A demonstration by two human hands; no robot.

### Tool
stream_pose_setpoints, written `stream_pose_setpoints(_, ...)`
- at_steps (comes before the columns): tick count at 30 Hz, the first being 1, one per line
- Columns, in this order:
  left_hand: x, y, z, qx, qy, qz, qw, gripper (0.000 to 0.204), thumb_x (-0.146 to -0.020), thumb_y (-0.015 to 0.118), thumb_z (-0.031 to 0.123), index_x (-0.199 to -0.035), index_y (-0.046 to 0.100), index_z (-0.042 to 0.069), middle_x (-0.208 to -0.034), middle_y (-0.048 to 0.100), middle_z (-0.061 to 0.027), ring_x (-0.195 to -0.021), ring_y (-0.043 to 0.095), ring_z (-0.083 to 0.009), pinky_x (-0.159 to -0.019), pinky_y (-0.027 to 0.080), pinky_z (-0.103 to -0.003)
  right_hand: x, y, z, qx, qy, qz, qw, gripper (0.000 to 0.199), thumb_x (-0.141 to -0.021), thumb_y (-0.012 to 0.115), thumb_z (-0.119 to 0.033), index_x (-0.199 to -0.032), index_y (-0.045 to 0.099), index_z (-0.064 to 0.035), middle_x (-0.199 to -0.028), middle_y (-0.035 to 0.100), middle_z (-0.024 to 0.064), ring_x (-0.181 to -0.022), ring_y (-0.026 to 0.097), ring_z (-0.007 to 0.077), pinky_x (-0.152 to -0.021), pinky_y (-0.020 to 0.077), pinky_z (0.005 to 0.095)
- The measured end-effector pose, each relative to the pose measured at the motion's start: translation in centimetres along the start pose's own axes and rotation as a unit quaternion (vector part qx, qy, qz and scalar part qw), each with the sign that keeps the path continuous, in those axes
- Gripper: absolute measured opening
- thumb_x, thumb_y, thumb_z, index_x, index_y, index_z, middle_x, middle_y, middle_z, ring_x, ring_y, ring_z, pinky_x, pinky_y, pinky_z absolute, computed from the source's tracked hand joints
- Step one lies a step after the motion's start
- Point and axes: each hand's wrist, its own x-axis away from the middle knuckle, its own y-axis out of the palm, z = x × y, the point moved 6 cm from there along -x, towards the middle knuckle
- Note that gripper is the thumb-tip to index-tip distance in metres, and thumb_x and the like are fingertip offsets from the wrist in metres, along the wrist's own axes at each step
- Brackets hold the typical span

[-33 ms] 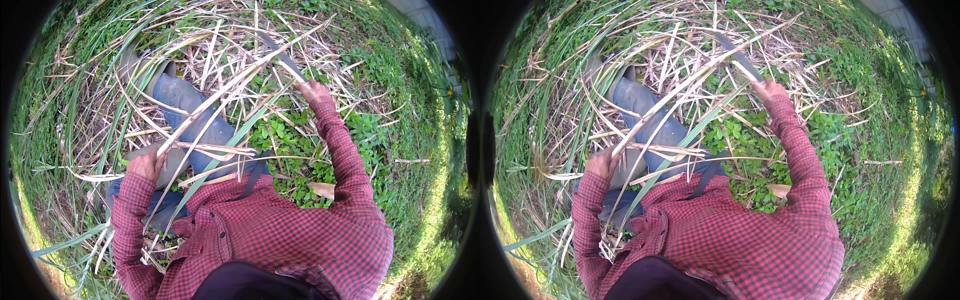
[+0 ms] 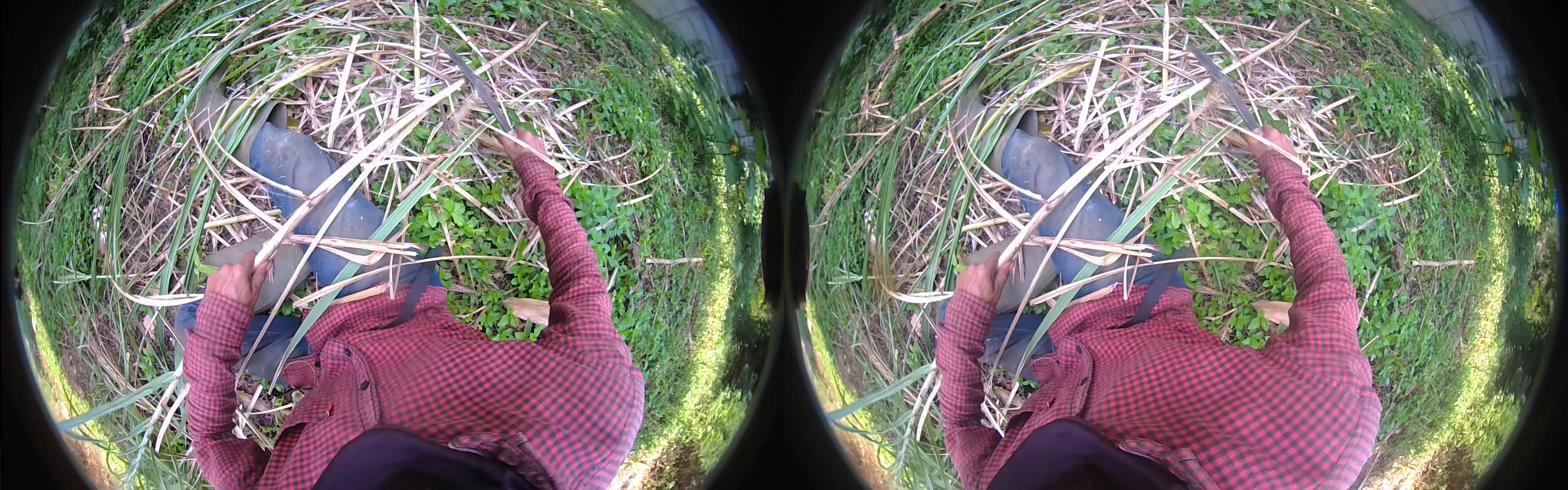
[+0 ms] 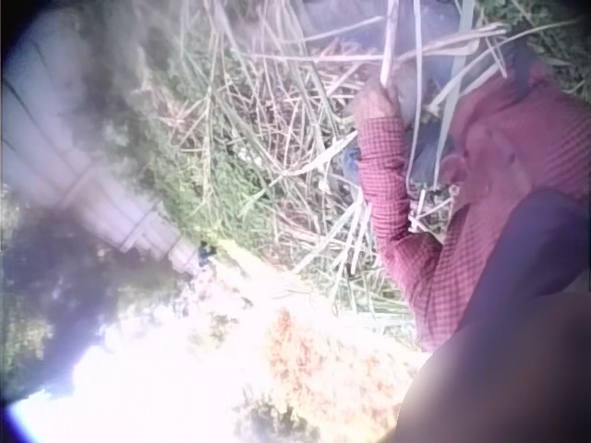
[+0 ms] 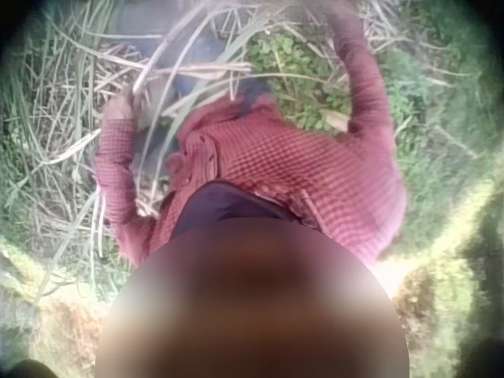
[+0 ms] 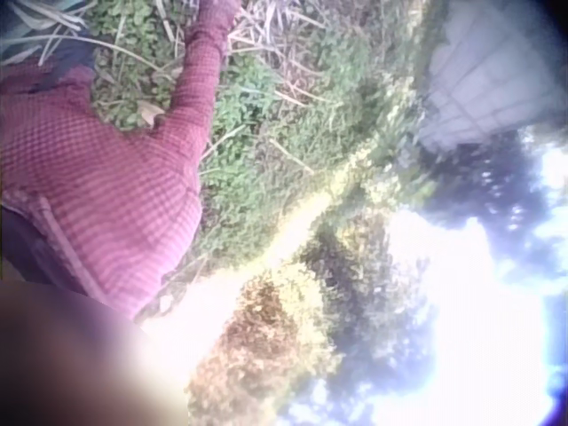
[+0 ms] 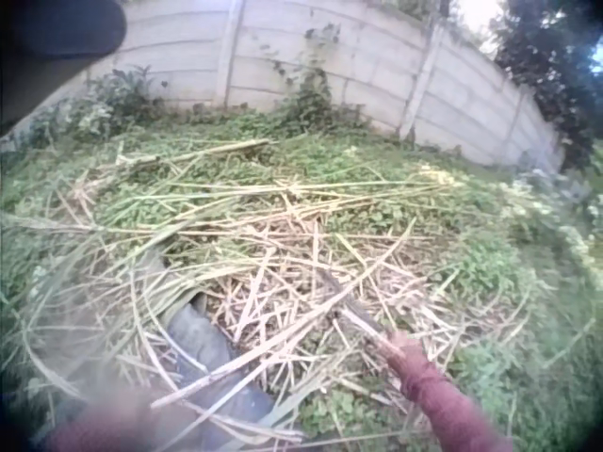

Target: The person sits on the ground and uses a machete to cut long grass stalks into smaller pieces. They gather the stalks with their left hand and repeatedly strike them with the machete in their right hand, creating a pile of cut grass.

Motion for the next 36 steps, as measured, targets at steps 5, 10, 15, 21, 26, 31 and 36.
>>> stream_pose_setpoints(5,1.2,0.3,-0.9,-0.02,-0.03,0.037,0.999,0.028,-0.088,0.05,0.036,-0.089,0.052,0.008,-0.057,0.057,-0.0202,-0.054,0.057,-0.0397,-0.051,0.046,-0.048,3.4,-1.0,-6.4,0.044,-0.142,-0.08,0.986,0.057,-0.079,0.052,-0.057,-0.105,0.055,-0.0063,-0.082,0.064,0.019,-0.077,0.064,0.0346,-0.071,0.0512,0.0437)
stream_pose_setpoints(10,5.3,-2.1,-5.9,-0.021,-0.052,0.044,0.997,0.025,-0.087,0.055,0.032,-0.089,0.053,0.007,-0.052,0.056,-0.0147,-0.042,0.056,-0.0298,-0.041,0.045,-0.042,3.2,0.9,-8.3,0.042,-0.168,-0.094,0.98,0.054,-0.082,0.051,-0.054,-0.112,0.055,-0.0091,-0.089,0.064,0.018,-0.077,0.064,0.0319,-0.072,0.0519,0.0425)
stream_pose_setpoints(15,16.6,0.9,-19.0,-0.106,-0.158,-0.007,0.982,0.025,-0.083,0.059,0.033,-0.091,0.054,0.011,-0.058,0.057,-0.0165,-0.053,0.057,-0.0377,-0.054,0.048,-0.044,-8.3,2.5,2.5,-0.009,0.033,-0.004,0.999,0.063,-0.079,0.051,-0.057,-0.106,0.059,-0.0012,-0.095,0.064,0.0204,-0.089,0.062,0.0328,-0.084,0.048,0.041)
stream_pose_setpoints(21,15.1,0.5,-16.7,-0.015,-0.16,0.003,0.987,0.021,-0.083,0.059,0.027,-0.09,0.055,0.008,-0.066,0.059,-0.0204,-0.063,0.059,-0.0383,-0.055,0.046,-0.043,4.4,2.4,-11.0,0.108,-0.283,-0.108,0.947,0.056,-0.082,0.048,-0.057,-0.116,0.052,-0.0126,-0.081,0.064,0.0134,-0.071,0.064,0.0283,-0.069,0.0539,0.0431)
stream_pose_setpoints(26,20.4,-1.9,-22.5,-0.08,-0.221,0.102,0.967,0.011,-0.08,0.058,0.013,-0.086,0.053,0.006,-0.068,0.058,-0.0179,-0.063,0.057,-0.0385,-0.054,0.045,-0.043,-4.2,3.1,-6.4,0.006,-0.054,-0.118,0.991,0.056,-0.082,0.048,-0.056,-0.111,0.056,-0.0084,-0.092,0.065,0.0145,-0.08,0.064,0.0276,-0.073,0.0528,0.0417)
stream_pose_setpoints(31,25.8,0.7,-26.5,-0.124,-0.206,0.095,0.966,0.016,-0.081,0.054,0.013,-0.094,0.052,0.005,-0.089,0.056,-0.0189,-0.074,0.056,-0.0404,-0.063,0.047,-0.045,-18.2,1.8,6.1,-0.068,0.158,-0.006,0.985,0.071,-0.072,0.057,-0.06,-0.11,0.059,-0.0007,-0.105,0.061,0.0207,-0.101,0.059,0.032,-0.088,0.0449,0.039)
stream_pose_setpoints(36,19.8,-0.4,-21.2,-0.107,-0.167,0.067,0.978,0.021,-0.084,0.055,0.017,-0.104,0.053,0.009,-0.078,0.06,-0.0159,-0.062,0.058,-0.0385,-0.053,0.047,-0.044,-13.9,3.0,4.4,-0.087,0.086,-0.038,0.992,0.079,-0.07,0.05,-0.067,-0.108,0.06,0.0016,-0.107,0.06,0.0237,-0.101,0.058,0.0341,-0.089,0.0434,0.0395)
